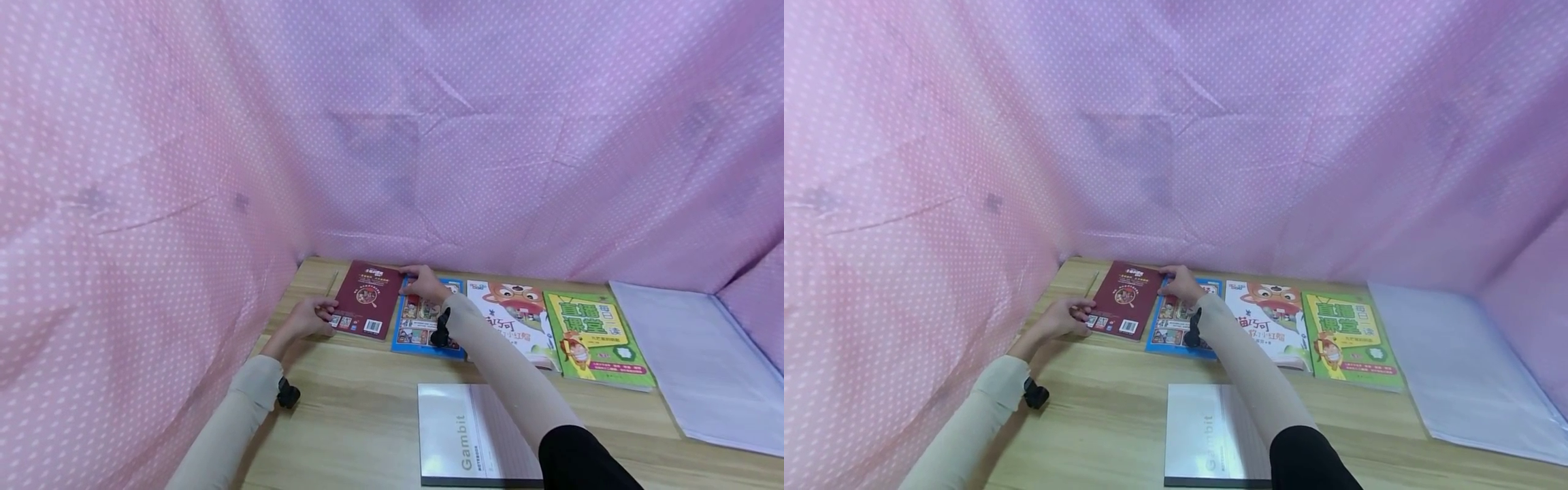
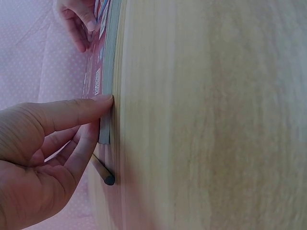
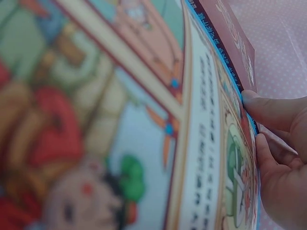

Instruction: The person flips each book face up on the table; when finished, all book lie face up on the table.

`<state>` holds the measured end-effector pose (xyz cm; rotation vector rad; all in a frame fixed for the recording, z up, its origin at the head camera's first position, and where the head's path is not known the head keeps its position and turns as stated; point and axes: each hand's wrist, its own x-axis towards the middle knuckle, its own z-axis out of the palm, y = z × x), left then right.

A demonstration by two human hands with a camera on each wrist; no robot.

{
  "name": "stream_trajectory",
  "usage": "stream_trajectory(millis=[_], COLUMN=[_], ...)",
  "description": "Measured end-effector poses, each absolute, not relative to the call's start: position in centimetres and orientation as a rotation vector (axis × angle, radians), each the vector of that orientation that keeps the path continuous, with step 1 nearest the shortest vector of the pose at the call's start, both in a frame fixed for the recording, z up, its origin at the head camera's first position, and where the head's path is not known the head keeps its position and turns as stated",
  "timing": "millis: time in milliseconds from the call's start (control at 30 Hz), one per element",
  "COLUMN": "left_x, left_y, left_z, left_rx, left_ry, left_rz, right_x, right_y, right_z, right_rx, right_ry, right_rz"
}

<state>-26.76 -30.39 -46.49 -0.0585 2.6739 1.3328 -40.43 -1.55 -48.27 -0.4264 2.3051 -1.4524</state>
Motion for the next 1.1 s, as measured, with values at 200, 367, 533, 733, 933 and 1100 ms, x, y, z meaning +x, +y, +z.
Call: stream_trajectory(millis=[200,367,533,733,933,1100], left_x=[-26.85,-26.92,-26.84,-26.75,-26.7,-26.64], left_y=[-30.43,-30.35,-30.3,-30.21,-30.33,-30.28], left_z=[-46.47,-46.66,-46.8,-46.97,-47.15,-47.17], left_rx=[-0.063,-0.053,-0.046,-0.034,-0.042,-0.057], left_ry=[2.666,2.678,2.749,2.782,2.821,2.862], left_rz=[1.347,1.35,1.318,1.319,1.295,1.229], right_x=[-40.59,-40.46,-40.18,-40.14,-40.23,-40.19], right_y=[-1.54,-1.58,-1.68,-1.66,-1.59,-1.56], right_z=[-48.32,-48.39,-48.42,-48.52,-48.69,-48.6], right_rx=[-0.415,-0.412,-0.4,-0.414,-0.425,-0.423], right_ry=[2.3,2.335,2.351,2.349,2.334,2.331], right_rz=[-1.458,-1.44,-1.444,-1.456,-1.463,-1.456])
